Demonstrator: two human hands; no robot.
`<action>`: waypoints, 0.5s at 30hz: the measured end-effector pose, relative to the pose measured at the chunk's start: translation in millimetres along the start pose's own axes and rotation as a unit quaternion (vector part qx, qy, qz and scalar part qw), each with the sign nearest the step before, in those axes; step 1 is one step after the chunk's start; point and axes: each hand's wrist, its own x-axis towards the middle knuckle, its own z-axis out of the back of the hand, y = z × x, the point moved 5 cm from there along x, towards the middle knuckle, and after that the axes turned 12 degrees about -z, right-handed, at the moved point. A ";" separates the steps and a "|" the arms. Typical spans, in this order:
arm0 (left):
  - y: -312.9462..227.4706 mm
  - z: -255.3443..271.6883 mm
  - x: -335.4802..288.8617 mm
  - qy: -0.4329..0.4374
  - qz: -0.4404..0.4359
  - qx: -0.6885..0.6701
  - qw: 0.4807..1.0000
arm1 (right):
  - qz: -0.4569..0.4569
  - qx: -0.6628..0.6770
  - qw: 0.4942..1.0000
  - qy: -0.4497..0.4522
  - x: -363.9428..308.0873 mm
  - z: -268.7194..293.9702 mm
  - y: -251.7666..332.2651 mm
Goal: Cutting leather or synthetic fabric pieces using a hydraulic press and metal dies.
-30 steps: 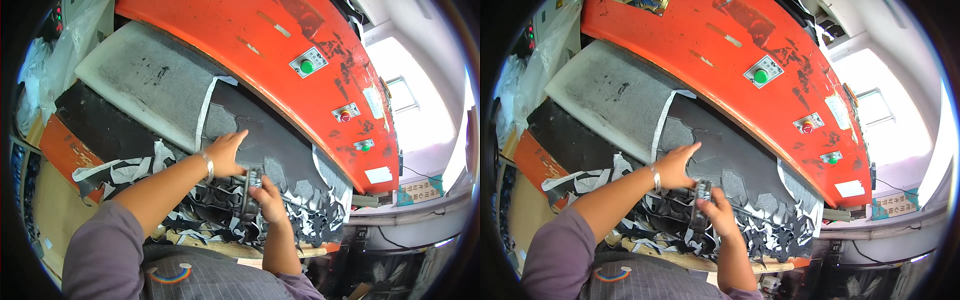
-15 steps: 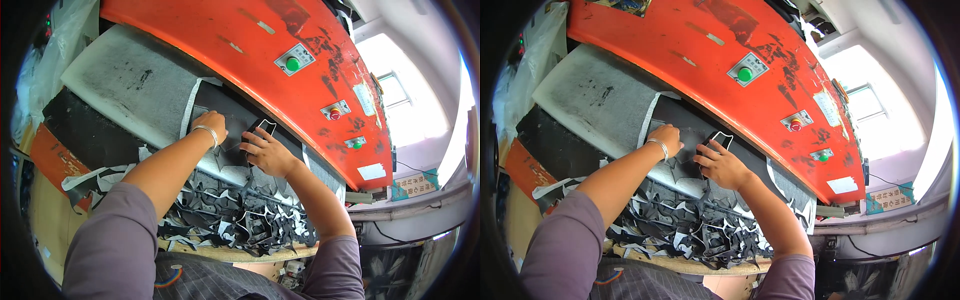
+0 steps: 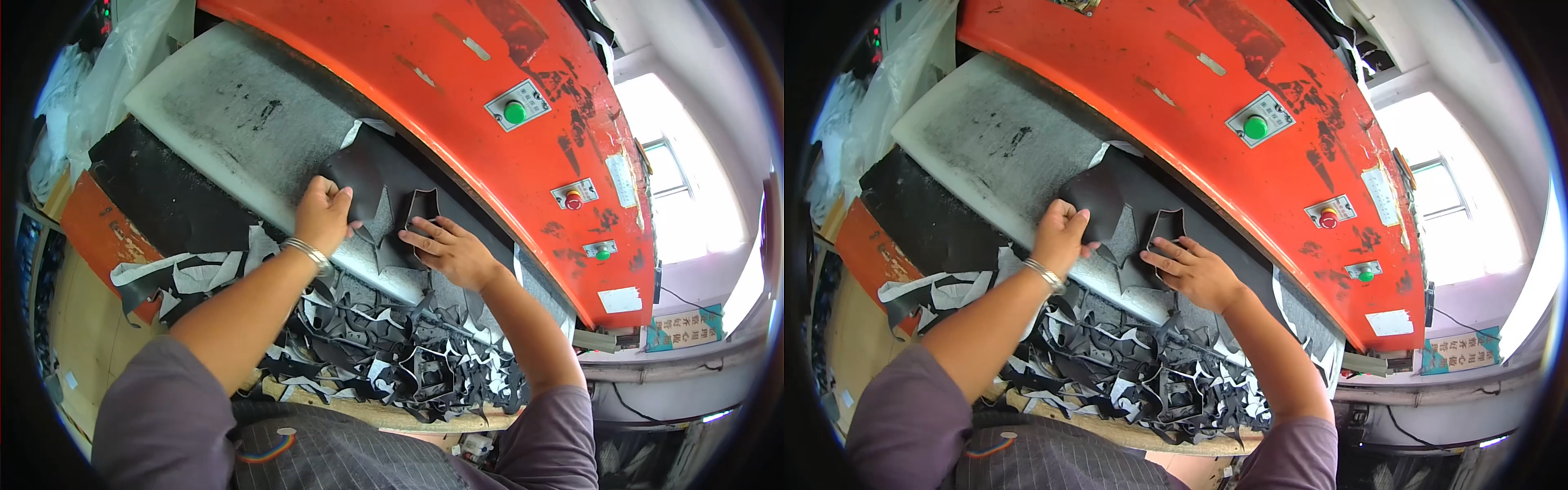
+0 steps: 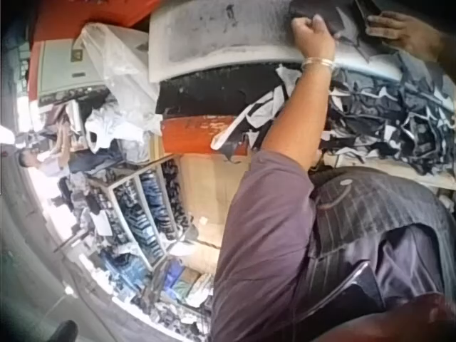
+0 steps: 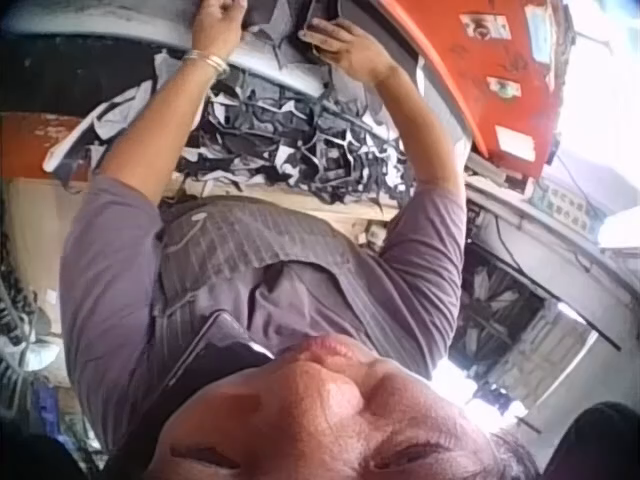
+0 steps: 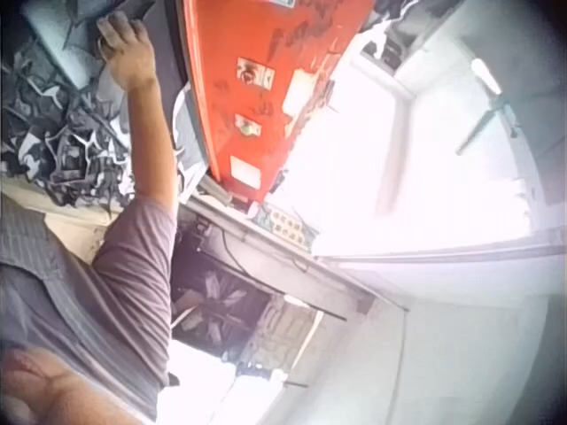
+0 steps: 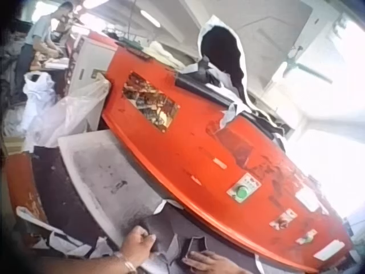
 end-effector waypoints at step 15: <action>-51.8 13.2 -35.0 0.225 -0.280 0.376 0.854 | -0.524 0.406 0.728 -0.176 -38.2 -68.9 24.9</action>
